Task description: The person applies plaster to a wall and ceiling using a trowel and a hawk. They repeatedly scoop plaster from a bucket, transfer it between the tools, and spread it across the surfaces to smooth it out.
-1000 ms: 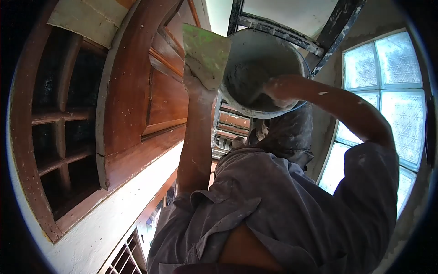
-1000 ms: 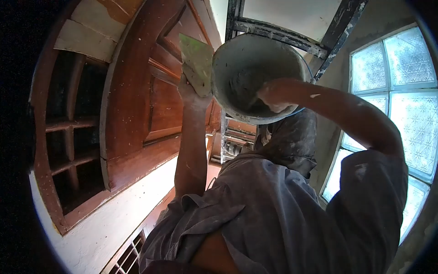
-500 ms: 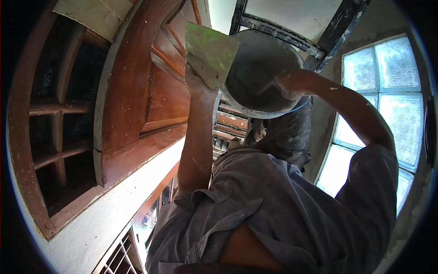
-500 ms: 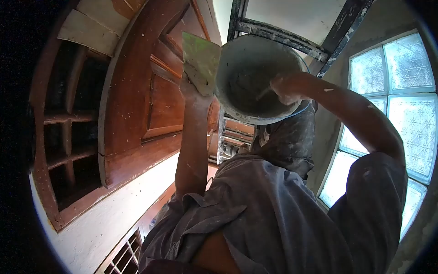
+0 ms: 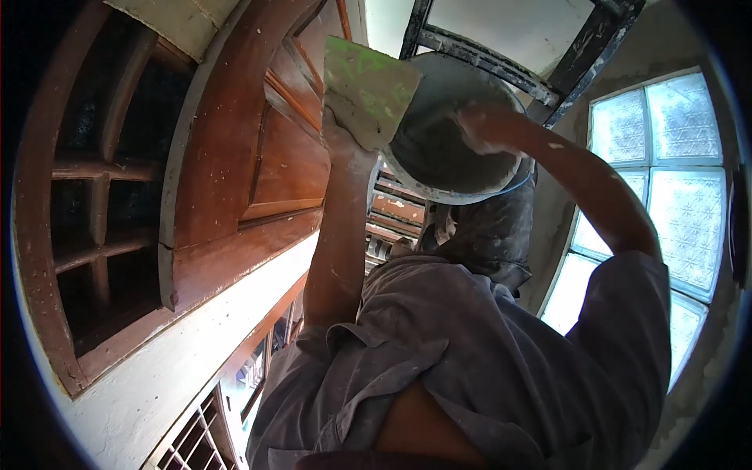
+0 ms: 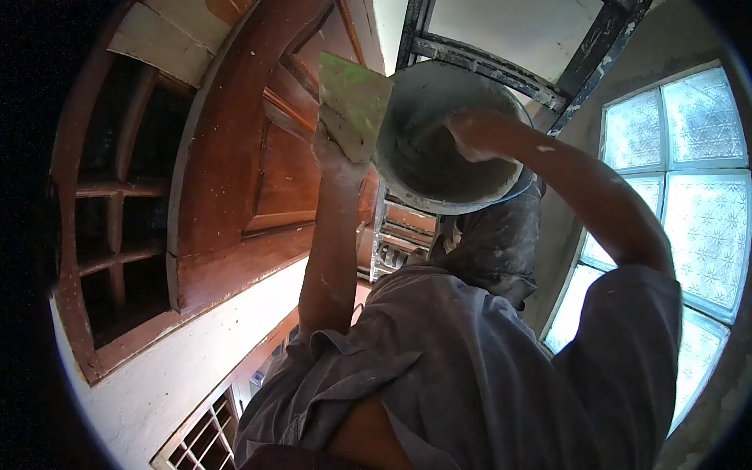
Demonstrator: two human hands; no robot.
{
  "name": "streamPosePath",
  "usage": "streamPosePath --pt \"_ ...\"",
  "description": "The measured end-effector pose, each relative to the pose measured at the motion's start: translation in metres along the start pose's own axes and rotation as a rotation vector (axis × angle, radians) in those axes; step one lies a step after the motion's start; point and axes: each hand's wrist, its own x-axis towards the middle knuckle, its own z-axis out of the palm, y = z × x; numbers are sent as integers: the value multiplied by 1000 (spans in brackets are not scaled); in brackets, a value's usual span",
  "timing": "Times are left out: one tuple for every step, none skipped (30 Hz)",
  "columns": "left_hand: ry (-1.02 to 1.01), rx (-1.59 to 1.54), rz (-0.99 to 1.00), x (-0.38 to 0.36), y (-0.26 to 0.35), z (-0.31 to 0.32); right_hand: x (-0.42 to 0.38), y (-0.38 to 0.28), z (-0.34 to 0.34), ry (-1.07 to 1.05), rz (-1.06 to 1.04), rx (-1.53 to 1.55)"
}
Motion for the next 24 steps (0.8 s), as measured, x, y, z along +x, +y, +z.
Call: streamPosePath --pt "12 -2 -2 1 -2 -1 8 0 3 -56 31 -6" --pt "19 1 -1 4 -1 -2 22 2 9 -106 62 -11" --pt "12 -3 -12 5 1 -1 32 4 18 -159 92 -16" --pt "10 -10 -25 4 2 -1 30 7 31 -128 54 -48" --pt "11 -24 -35 2 2 -1 20 16 46 -101 14 -85" --pt "-3 -24 -18 3 1 -3 12 30 63 -73 -26 -125" --pt "-22 -21 -3 5 -1 -5 16 63 90 -135 -150 -304" --pt "-42 -18 10 6 -2 -6 28 108 124 -197 -273 -481" --pt "-44 -2 13 7 -2 -4 27 116 120 -197 -256 -454" --pt "-48 13 16 9 -2 -2 21 106 100 -198 -240 -427" --pt "-47 28 20 9 -3 -1 15 96 78 -137 -94 -193" --pt "-29 71 34 10 -4 0 17 80 63 -98 -2 -82" --pt "-8 117 48 10 -5 1 19 63 49 -48 85 33" --pt "12 166 62 11 -4 2 25 54 45 -23 120 25" --pt "30 199 58 12 -4 3 29 50 43 2 154 16" --pt "51 229 55 13 -5 3 27 48 44 -69 151 19" --pt "79 257 50 12 -6 2 22 44 47 -146 147 21" --pt "91 278 47 11 -6 1 18 40 50 -223 141 21" --pt "99 299 43 12 -7 1 12 40 49 -302 120 -32" --pt "104 321 39 12 -7 2 3 41 45 -379 102 -84" --pt "103 325 39 13 -8 0 -4 41 39 -453 89 -135" --pt "97 328 41 16 -9 0 -6 40 31 -393 132 -80" --pt "96 327 42 17 -11 -1 -7 38 23 -338 173 -28" --pt "97 329 50 17 -13 0 -6 37 18 -284 209 22"
